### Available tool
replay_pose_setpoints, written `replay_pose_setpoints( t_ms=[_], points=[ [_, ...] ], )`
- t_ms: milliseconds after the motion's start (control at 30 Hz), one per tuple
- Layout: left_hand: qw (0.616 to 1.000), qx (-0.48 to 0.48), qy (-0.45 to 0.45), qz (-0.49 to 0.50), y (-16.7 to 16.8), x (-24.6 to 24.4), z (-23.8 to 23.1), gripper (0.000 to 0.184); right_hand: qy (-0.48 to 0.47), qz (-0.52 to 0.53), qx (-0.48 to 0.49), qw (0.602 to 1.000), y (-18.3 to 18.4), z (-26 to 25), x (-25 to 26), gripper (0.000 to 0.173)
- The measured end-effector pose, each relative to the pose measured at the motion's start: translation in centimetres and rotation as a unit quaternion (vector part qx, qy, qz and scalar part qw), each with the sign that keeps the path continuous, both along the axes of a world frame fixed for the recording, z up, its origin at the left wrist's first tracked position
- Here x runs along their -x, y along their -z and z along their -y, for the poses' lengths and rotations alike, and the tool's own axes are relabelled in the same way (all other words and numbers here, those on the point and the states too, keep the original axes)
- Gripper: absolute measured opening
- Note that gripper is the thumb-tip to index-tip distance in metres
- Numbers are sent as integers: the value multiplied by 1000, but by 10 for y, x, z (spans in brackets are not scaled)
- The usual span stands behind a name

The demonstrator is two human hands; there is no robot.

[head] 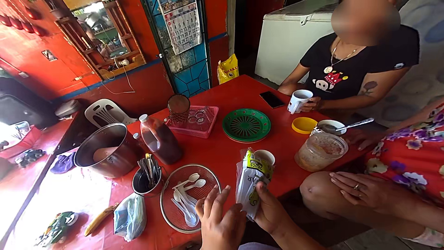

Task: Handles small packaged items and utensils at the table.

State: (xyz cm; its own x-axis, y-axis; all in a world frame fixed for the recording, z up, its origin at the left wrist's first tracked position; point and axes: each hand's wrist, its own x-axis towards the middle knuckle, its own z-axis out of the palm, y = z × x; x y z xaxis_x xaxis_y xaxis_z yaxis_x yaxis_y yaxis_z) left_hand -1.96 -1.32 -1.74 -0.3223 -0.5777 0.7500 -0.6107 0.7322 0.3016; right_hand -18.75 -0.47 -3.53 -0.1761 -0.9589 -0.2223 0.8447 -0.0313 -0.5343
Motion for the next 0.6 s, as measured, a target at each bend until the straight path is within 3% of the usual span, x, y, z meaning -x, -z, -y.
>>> replay_pose_setpoints(
  t_ms=[100,233,333,433,533,600],
  points=[
    [999,44,-4,15,2,0,0,10,5,-4,-7,1000,1,0,-1,85],
    [999,24,16,22,1,3,-2,12,-1,-27,-5,1000,4,-3,-2,88],
    [992,-95,70,-49,1,8,-6,15,-32,-48,7,998,10,-6,0,84],
    [951,-244,142,-126,0,11,-9,16,-58,-28,33,997,17,-7,7,72],
    [930,-281,198,-129,-9,1,-2,19,-69,-33,33,996,20,-5,17,66],
    [933,-288,186,-109,-23,-20,18,27,-72,-47,29,996,22,-3,28,66]
  ],
)
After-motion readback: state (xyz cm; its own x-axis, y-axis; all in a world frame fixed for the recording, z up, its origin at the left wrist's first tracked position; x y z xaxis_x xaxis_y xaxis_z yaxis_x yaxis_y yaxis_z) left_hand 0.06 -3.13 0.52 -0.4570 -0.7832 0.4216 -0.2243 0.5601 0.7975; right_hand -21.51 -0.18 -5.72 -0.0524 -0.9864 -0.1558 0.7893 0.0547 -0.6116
